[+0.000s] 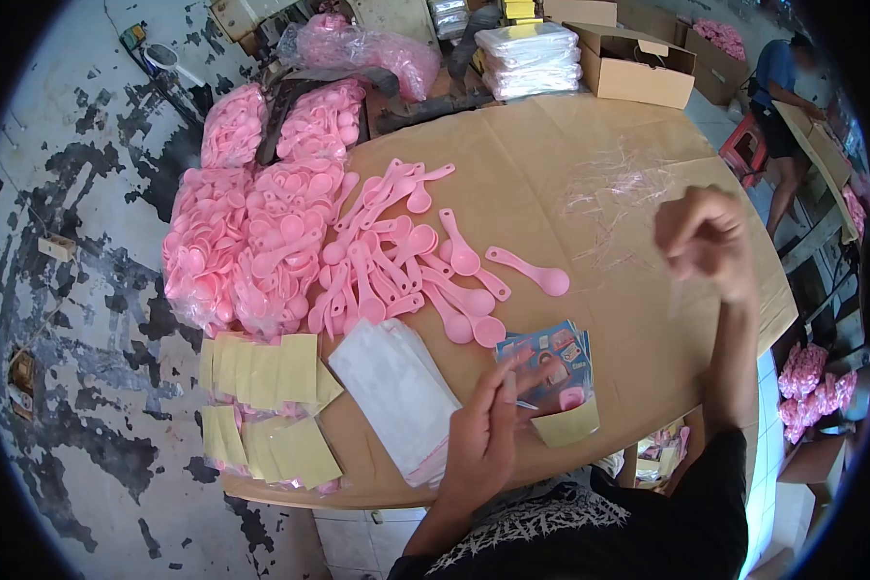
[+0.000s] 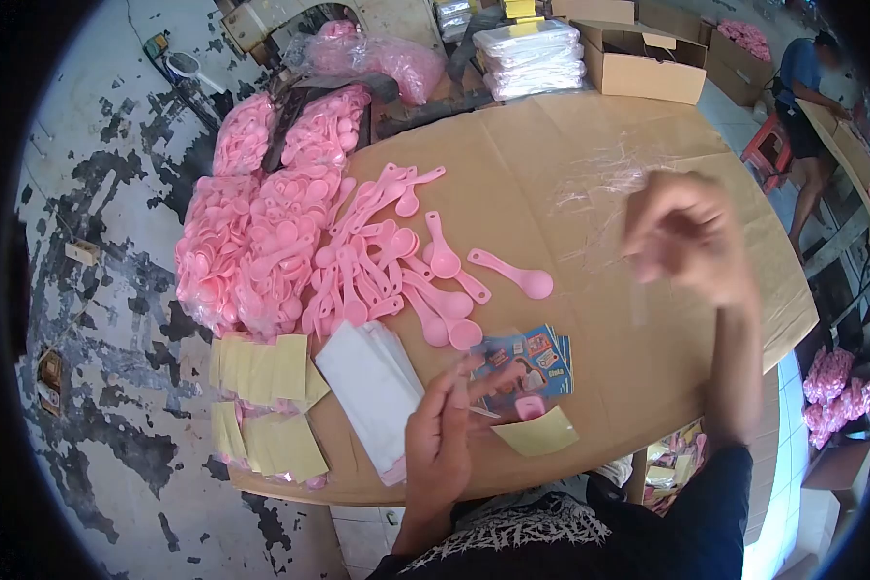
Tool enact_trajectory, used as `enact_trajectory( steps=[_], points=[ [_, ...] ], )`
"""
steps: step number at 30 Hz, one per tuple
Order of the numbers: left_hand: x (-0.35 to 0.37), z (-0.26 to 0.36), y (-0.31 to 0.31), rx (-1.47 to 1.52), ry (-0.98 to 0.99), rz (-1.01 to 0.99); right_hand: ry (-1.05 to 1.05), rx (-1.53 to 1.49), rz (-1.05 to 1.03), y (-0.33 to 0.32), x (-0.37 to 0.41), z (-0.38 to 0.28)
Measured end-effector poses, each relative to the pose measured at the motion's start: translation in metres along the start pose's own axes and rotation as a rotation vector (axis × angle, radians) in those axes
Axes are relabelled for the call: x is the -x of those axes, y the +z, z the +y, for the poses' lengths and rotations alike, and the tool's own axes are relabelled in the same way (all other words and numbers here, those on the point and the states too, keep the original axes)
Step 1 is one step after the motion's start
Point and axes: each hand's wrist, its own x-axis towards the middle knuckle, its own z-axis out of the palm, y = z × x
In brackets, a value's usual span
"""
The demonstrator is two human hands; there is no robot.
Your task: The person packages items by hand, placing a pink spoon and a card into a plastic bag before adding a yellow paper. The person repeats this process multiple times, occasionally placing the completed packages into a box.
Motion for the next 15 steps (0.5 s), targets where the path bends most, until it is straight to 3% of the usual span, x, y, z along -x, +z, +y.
enact_trajectory(
  steps=[3, 6, 10, 12, 14, 15],
  points=[
    [-0.002, 0.004, 0.001, -0.029, 0.020, 0.066, 0.310, 0.072, -0.029, -0.065, 0.014, 0.043],
    [-0.001, 0.007, 0.005, 0.008, 0.052, 0.096, -0.064, 1.648, 0.094, -0.089, 0.040, 0.116],
    [0.000, 0.001, -0.003, 0.070, 0.101, 0.149, 0.153, 1.003, 0.513, -0.048, 0.001, 0.035],
    [0.001, 0.005, -0.005, 0.054, 0.101, 0.148, 0.241, 0.412, 0.319, -0.014, 0.009, 0.025],
    [-0.003, 0.006, -0.005, -0.007, 0.136, 0.141, 0.052, 0.350, -0.214, 0.038, 0.007, 0.023],
    [-0.004, 0.005, -0.004, -0.061, 0.158, 0.134, 0.209, 0.279, -0.302, 0.068, 0.003, 0.014]
  ],
)
